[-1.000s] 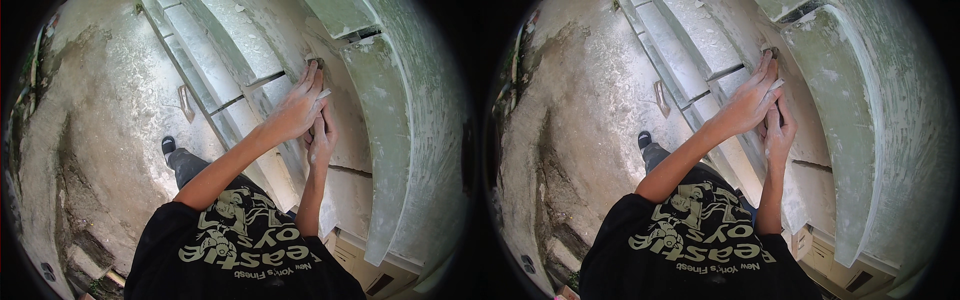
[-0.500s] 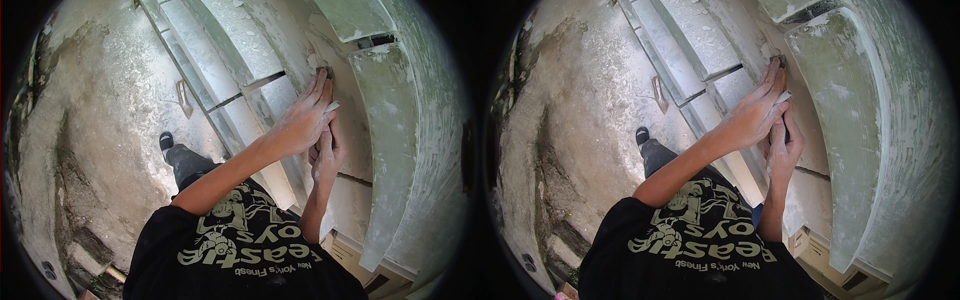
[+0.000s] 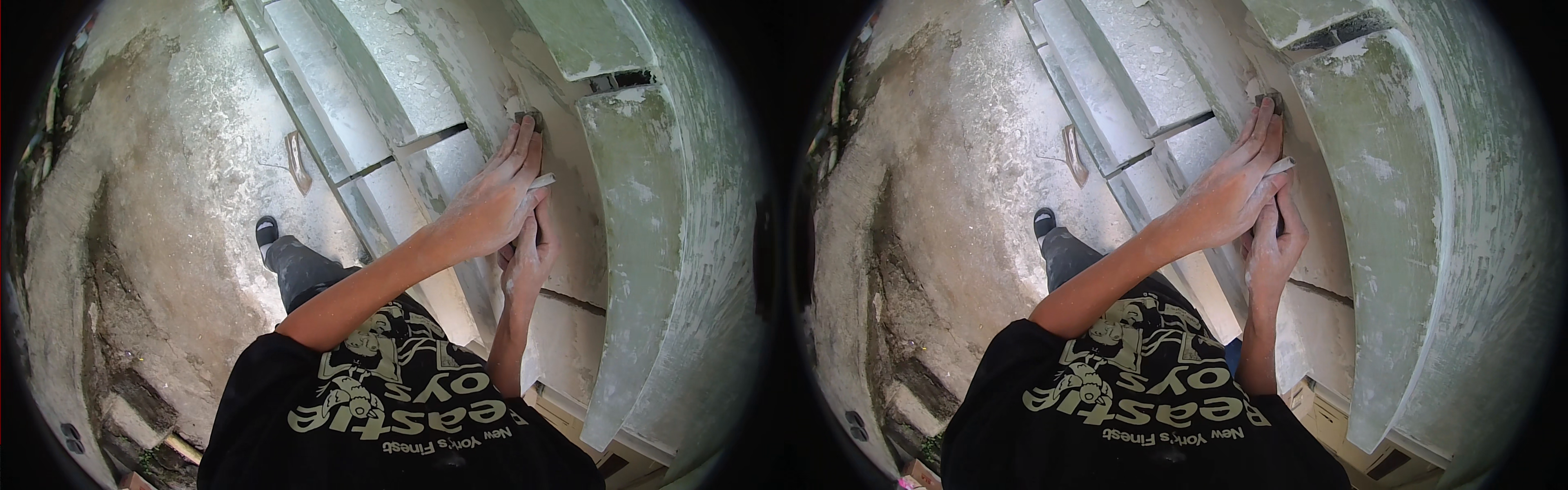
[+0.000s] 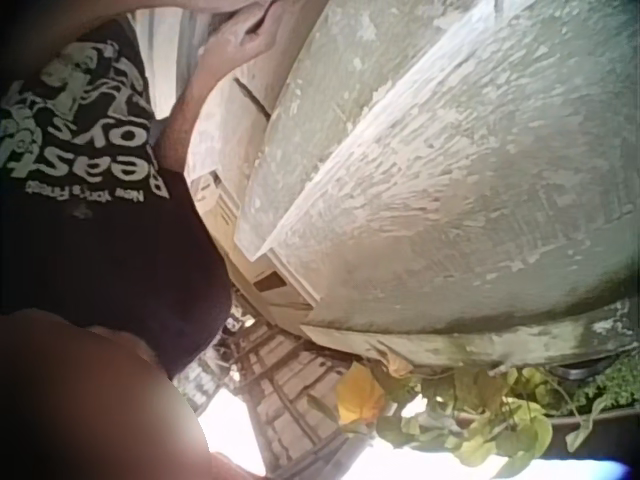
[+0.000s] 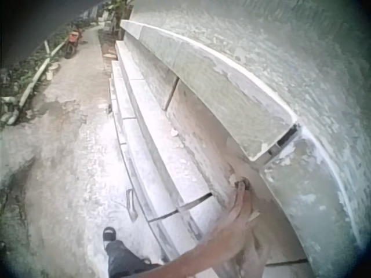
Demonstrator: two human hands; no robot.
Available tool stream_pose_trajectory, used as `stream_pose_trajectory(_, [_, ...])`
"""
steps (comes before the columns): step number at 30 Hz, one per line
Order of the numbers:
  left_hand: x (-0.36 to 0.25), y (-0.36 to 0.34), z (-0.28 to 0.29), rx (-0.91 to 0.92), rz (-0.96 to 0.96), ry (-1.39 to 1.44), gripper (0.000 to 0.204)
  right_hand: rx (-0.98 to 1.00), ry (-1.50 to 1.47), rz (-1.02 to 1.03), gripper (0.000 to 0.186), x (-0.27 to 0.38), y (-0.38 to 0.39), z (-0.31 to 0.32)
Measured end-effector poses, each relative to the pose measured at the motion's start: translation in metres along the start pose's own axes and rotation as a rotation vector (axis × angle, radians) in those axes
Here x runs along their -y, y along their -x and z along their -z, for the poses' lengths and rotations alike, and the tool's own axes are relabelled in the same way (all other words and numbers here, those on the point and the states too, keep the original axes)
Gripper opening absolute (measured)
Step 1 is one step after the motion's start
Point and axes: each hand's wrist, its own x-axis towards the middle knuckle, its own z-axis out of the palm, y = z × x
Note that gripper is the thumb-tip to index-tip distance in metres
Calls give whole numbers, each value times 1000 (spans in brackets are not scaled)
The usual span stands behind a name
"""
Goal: Filling cracks and smoothing a wall using a putty knife and filler compound.
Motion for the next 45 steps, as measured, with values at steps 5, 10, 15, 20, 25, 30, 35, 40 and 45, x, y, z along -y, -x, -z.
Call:
stream_pose_trajectory(5, [1, -2, 2, 2, -16, 38, 60, 82, -11, -89, 48, 19, 3, 6])
stream_pose_trajectory(10, [2, 2, 3, 16, -22, 57, 60, 80, 6, -89, 49, 27, 5, 0])
stream_pose_trajectory(15, [2, 2, 1, 1, -13, 41, 59, 100, 42, -43, 47, 23, -1, -1])
stream_pose_trajectory(20, [2, -8, 5, -4, 36, 28, 58, 75, 20, -32, 45, 16, -8, -4])
stream_pose_trajectory(25, [-1, -6, 3, -10, 36, 11, 56, 58, 50, -86, 44, 26, -3, -5])
stream_pose_trajectory(30, [5, -6, 15, -16, 34, 101, 57, 96, -25, -38, 45, 23, -2, -13])
stream_pose_trajectory(35, [3, -1, 14, 28, 24, 50, 59, 122, -12, -43, 46, 20, -1, -5])
stream_pose_trajectory(40, [8, -4, 14, 36, 29, 55, 59, 102, -47, -87, 48, 18, 1, -10])
stream_pose_trajectory(45, [5, -6, 19, 66, 14, -27, 58, 76, -46, -96, 48, 31, 5, -19])
